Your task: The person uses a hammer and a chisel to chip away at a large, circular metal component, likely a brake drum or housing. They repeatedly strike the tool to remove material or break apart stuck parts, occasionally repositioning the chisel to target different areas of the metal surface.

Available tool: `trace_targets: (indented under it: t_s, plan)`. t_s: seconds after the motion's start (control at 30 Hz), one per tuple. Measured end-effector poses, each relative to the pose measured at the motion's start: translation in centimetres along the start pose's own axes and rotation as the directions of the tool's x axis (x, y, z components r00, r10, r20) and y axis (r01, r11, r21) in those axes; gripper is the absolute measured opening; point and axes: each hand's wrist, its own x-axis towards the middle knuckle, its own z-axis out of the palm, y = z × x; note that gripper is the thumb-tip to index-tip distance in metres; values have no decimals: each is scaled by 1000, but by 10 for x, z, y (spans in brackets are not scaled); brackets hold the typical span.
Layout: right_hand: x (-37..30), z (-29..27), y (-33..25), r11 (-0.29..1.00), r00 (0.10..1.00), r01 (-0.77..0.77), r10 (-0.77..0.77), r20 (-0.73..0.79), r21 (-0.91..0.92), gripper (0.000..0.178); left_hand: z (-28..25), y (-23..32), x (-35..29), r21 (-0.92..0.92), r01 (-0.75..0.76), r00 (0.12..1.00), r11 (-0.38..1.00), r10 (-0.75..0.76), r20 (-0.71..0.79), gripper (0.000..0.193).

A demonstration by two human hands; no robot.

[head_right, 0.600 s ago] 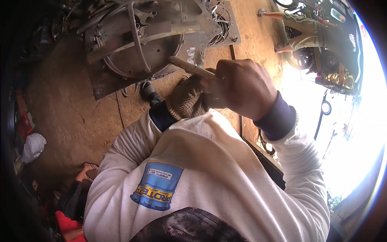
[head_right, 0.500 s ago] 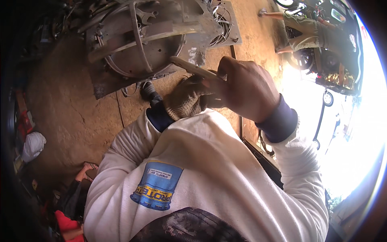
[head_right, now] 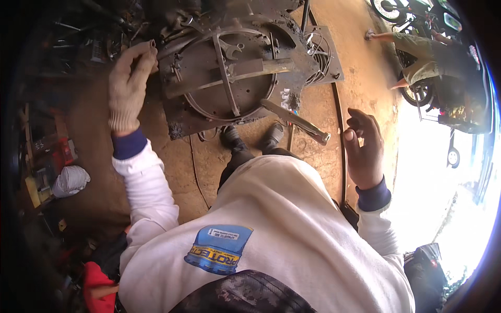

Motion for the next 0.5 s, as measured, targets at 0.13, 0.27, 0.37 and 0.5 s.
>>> trace_targets:
  t_s: [0.13,0.27,0.37,0.5]
  plan:
    - [-21,8,20,995,995,-92,93,22,-28,34,-23,-70,87,601,-210,968,771,76,241,27]
    - [-38,24,28,984,983,-178,179,50,-25,31,5,-94,130,677,-379,886,630,36,463,26]
    - [-52,33,32,971,968,-234,236,84,-39,30,44,-75,151,579,-457,837,675,107,536,27]
    - [-68,43,31,960,953,-276,279,119,-45,30,92,-56,170,623,-475,746,621,-92,660,29]
